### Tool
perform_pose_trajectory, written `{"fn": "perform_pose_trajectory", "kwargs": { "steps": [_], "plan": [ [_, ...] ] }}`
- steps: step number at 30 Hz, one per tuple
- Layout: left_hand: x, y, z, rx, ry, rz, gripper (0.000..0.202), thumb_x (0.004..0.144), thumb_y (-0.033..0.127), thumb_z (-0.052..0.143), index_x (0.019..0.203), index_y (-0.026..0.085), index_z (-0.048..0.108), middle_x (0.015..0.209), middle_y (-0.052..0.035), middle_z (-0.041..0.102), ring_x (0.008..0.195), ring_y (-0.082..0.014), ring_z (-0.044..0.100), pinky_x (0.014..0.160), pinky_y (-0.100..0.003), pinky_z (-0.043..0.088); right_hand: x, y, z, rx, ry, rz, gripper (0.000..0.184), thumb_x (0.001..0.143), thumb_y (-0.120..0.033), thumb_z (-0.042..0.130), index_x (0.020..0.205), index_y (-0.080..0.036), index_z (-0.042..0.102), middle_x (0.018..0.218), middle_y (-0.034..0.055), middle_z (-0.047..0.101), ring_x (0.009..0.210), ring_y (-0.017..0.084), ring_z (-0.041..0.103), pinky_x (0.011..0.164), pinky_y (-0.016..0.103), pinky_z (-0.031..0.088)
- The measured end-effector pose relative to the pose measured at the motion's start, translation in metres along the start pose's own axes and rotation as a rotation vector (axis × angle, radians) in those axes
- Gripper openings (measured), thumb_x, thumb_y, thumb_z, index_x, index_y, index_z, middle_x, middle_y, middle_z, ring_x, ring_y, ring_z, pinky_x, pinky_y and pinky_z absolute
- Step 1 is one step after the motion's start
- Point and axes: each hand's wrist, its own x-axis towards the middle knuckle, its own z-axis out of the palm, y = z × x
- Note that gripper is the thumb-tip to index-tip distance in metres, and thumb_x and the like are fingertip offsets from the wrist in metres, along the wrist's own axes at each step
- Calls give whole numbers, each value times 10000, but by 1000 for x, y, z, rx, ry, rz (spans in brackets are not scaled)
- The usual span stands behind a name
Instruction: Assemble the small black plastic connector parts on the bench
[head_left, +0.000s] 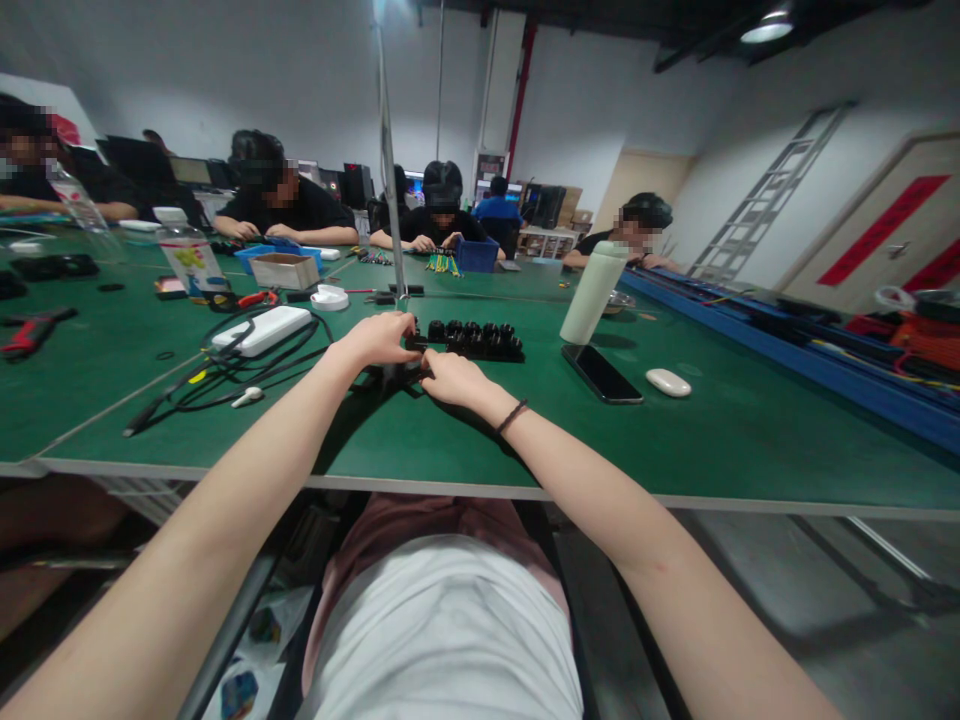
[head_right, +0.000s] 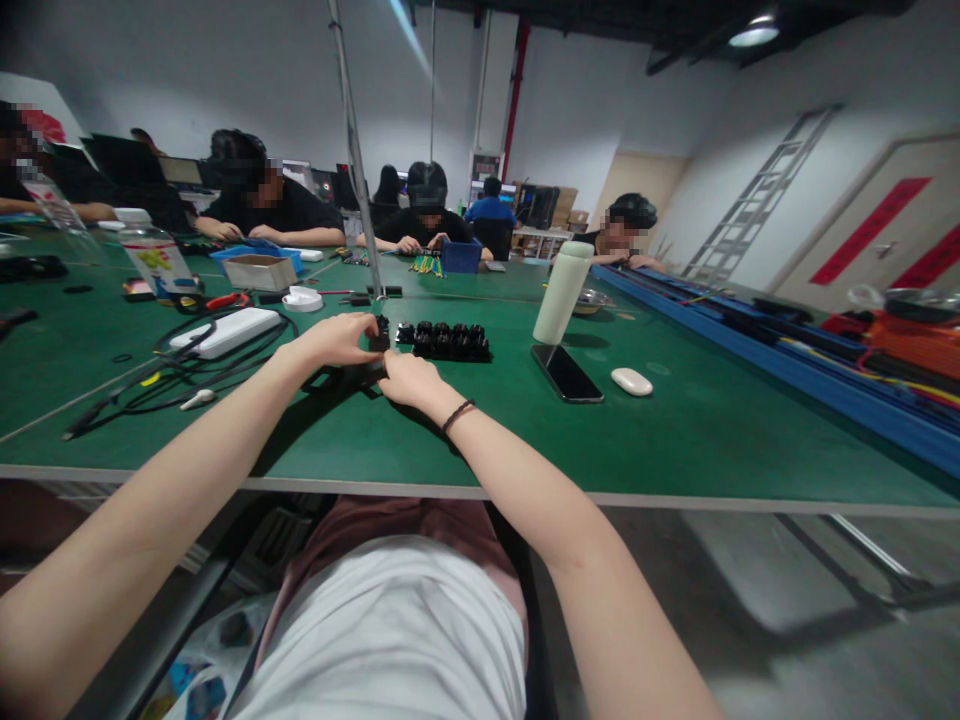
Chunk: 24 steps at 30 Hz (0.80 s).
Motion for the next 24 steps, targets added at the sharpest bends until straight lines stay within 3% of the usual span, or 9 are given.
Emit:
{"fn": "perform_pose_trajectory", "kwargs": {
  "steps": [7,13,18,24],
  "plan": [
    [-1,2,-3,0,-37,-25,436,755,532,526,1044,209,573,1052,-102,691,941,-282,651,743,-334,471,-1,5,-6,21,40,50,314,835,-190,464,1125,-163,582,1132,137,679,1046,294,656,833,369,522],
    [0,4,-4,13,-47,-24,425,774,554,505,1015,217,598,995,-88,706,906,-270,660,721,-319,468,3,15,-9,65,43,110,241,861,-258,491,1044,-195,634,1092,104,692,1030,279,655,842,359,512],
    [0,3,-4,12,-43,-11,438,779,557,500,1030,214,609,980,-84,711,894,-270,664,713,-320,470,4,17,-10,77,76,140,251,879,-210,454,1036,-198,649,1109,102,693,1044,265,651,857,346,494],
    [0,4,-5,22,-37,-33,430,791,528,491,1060,212,602,1001,-89,711,914,-267,662,714,-312,468,5,13,-11,149,90,106,277,893,-379,523,1014,-171,661,1036,110,712,975,252,668,818,317,486]
  ]
}}
